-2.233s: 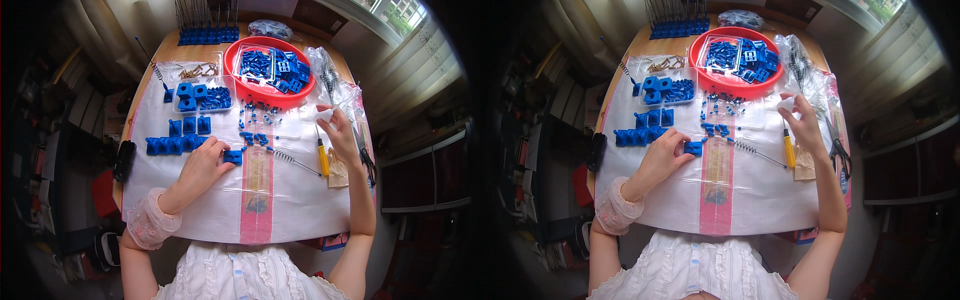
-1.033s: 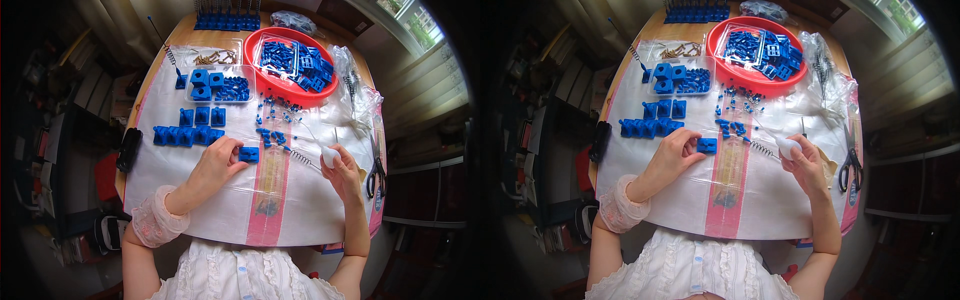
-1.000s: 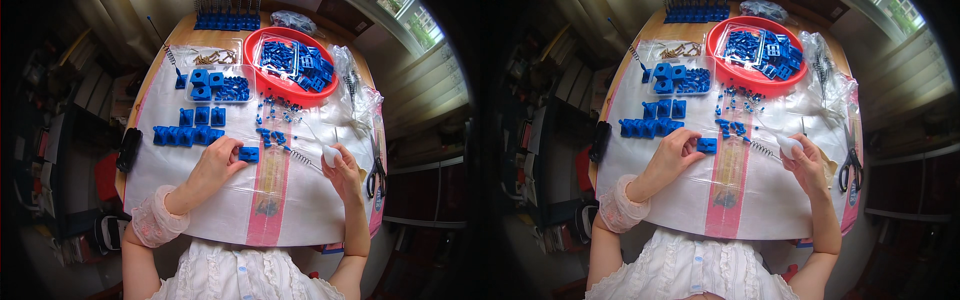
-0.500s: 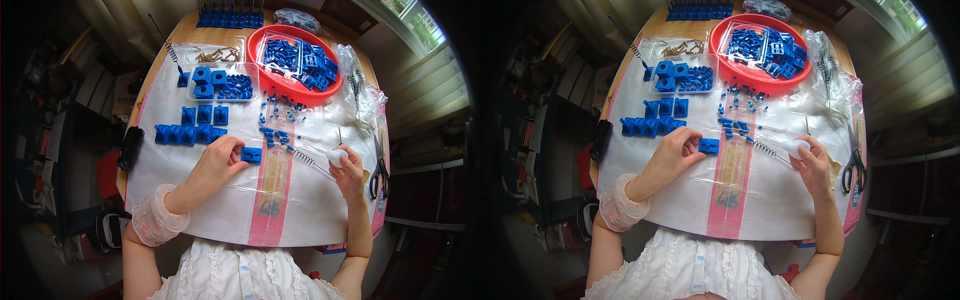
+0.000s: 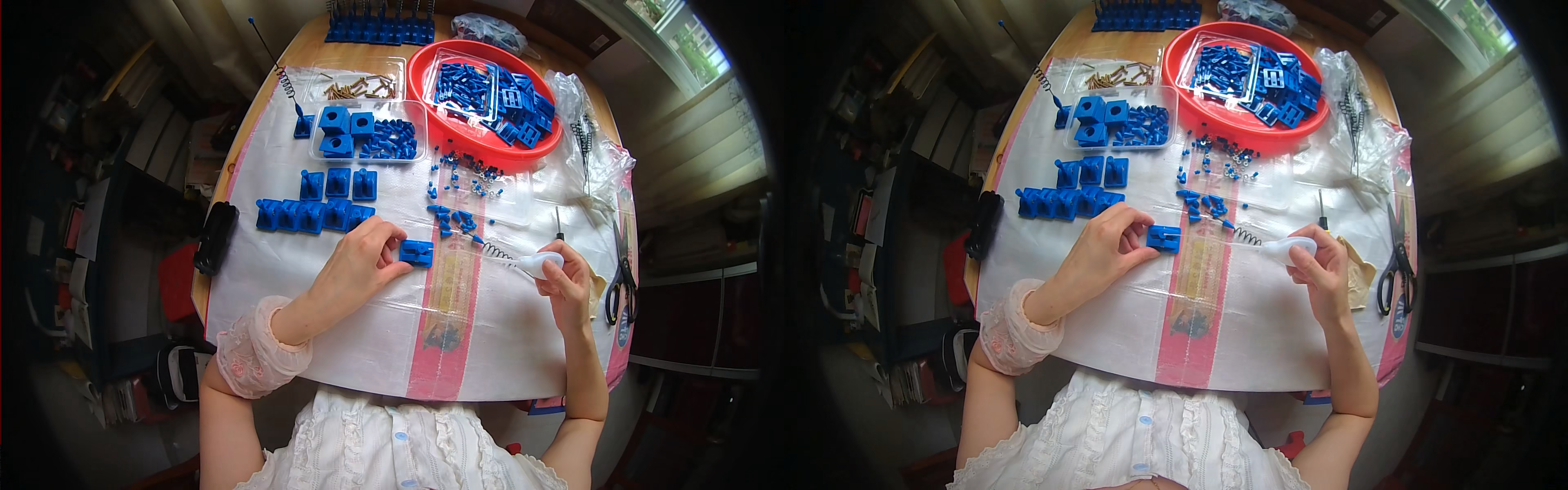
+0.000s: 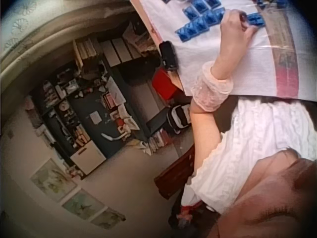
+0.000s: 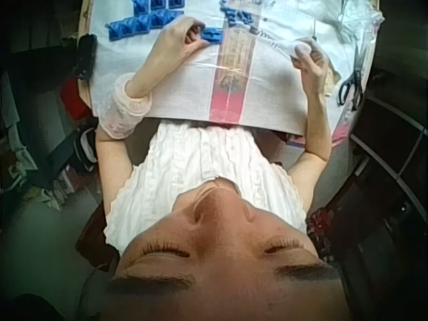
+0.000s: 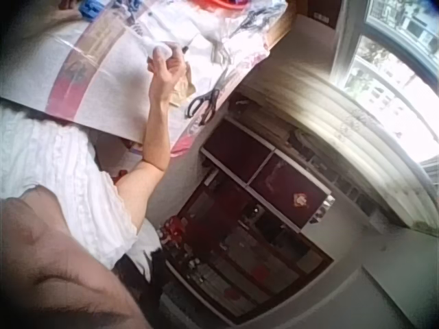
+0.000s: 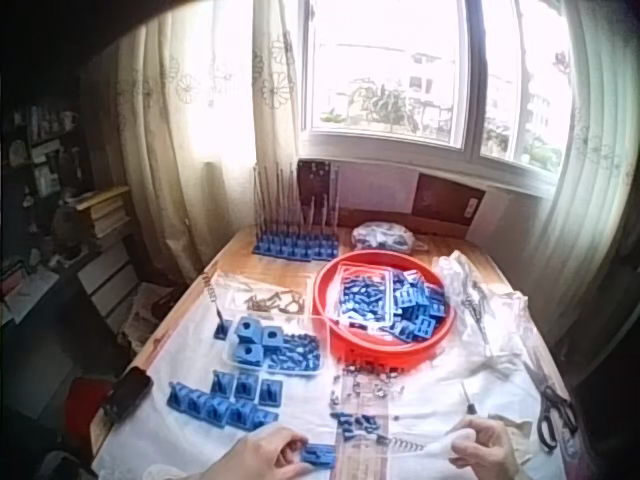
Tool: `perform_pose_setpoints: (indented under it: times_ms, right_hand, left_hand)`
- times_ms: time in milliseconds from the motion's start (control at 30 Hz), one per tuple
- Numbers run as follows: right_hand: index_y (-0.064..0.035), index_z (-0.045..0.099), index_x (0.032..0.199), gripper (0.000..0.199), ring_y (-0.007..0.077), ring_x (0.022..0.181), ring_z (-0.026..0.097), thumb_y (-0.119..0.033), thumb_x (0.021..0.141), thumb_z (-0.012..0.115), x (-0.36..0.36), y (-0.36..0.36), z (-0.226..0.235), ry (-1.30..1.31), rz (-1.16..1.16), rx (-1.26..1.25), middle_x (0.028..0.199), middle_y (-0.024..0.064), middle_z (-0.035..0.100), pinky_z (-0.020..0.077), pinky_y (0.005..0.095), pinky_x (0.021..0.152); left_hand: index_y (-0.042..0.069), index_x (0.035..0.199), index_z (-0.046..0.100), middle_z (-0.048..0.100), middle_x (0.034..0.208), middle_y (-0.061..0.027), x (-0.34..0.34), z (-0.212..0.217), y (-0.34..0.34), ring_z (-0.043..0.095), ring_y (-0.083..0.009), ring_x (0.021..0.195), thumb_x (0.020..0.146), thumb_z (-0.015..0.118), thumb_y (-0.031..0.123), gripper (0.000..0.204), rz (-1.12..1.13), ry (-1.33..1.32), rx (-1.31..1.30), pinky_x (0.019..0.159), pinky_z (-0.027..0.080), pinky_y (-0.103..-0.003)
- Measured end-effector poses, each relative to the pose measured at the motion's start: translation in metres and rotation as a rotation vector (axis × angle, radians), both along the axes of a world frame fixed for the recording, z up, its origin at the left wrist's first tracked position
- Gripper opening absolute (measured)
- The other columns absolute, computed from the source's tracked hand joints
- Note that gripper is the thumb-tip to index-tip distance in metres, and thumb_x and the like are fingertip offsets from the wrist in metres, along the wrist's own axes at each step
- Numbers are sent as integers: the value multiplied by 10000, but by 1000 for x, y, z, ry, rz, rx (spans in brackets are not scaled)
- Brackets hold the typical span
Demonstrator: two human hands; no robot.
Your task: Manually assembling small spring and wire components at a workbench.
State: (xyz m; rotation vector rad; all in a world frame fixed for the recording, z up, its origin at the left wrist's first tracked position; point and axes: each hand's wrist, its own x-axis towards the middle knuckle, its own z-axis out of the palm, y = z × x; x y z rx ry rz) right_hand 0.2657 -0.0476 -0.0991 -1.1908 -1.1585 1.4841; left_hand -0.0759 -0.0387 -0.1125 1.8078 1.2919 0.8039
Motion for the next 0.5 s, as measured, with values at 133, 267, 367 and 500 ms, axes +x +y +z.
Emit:
perform_pose_setpoints:
  times_ms: [133,267,367,500]
  right_hand:
    - [-20,607,1012,213,36,659,473,-193,940,709,-4,-3,1,-42,-20,37,806,-15,583,299,199,541]
    - [-30,591,1004,181,28,649,444,-164,947,697,-3,-5,0,-4,-21,73,789,-30,551,290,203,535]
    - [-31,582,1001,171,26,638,427,-146,946,695,-5,-5,-1,-4,-32,76,786,-32,547,286,204,534]
    - [-20,588,1003,163,27,640,435,-122,941,698,-6,-6,-1,-23,-31,110,786,-26,551,297,207,535]
  left_hand:
    - [-22,1061,668,627,960,-77,0,0,0,615,-143,774,786,853,27,335,-2,-3,9,705,538,-271]
    - [-39,1071,649,618,988,-113,0,2,0,656,-173,758,797,831,5,331,-23,14,25,711,564,-296]
    - [-39,1069,648,620,990,-114,0,2,0,659,-174,760,797,833,8,332,-21,20,18,713,565,-296]
    - [-40,1067,647,622,993,-116,-1,2,0,660,-176,762,797,834,9,333,-23,21,14,715,567,-297]
